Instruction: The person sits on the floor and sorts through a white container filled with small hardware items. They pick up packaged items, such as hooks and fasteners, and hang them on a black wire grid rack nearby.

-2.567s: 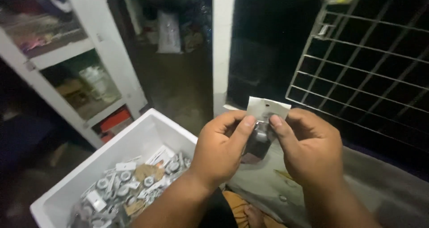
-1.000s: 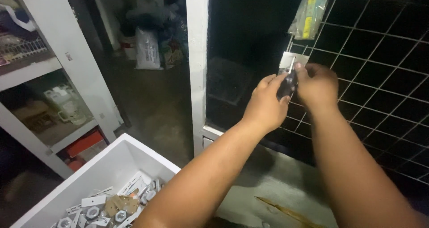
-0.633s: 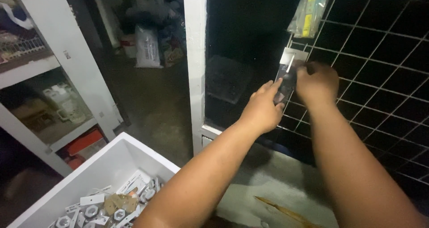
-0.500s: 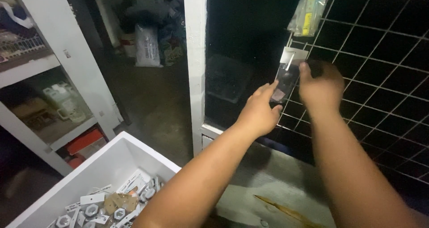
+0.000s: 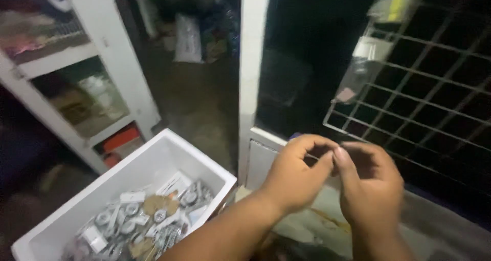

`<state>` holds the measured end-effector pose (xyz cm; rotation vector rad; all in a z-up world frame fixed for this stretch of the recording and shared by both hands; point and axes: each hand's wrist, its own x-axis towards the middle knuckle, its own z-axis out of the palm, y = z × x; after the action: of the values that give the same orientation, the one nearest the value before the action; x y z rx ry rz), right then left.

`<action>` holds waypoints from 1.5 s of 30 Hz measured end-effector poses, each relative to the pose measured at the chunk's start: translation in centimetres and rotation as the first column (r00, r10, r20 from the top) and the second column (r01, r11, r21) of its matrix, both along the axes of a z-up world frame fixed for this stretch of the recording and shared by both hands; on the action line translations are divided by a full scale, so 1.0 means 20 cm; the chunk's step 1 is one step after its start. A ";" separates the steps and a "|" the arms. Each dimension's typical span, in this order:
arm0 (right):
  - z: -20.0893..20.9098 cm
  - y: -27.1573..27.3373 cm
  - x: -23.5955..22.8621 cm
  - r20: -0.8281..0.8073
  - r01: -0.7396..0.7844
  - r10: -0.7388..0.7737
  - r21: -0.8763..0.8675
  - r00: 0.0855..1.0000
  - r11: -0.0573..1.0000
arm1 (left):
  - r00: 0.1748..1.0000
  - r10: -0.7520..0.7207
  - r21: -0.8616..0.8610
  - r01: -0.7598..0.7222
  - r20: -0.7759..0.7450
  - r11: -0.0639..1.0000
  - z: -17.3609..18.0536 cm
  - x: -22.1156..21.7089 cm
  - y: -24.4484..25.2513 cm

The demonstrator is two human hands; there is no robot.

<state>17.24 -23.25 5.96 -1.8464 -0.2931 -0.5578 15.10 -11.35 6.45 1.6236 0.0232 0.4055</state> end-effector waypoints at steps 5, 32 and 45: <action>-0.13 0.11 -0.26 -0.057 -0.125 0.129 0.067 0.990 0.990 | 0.989 -0.022 0.028 0.027 -0.149 0.999 0.02 -0.39 0.18; -1.08 1.28 -0.71 -0.243 -0.887 0.927 -0.431 0.287 0.162 | 0.658 0.477 0.120 -0.511 -0.582 0.851 -0.97 -1.52 1.11; -1.26 1.46 -0.74 -0.701 -0.809 0.524 -0.586 0.485 -0.036 | 0.326 0.574 0.520 -0.243 -0.751 0.819 -1.33 -1.57 1.43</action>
<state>2.36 5.98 -19.23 -2.3658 -1.5276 0.8412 -16.26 17.25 -20.18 1.9831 1.3167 -0.1506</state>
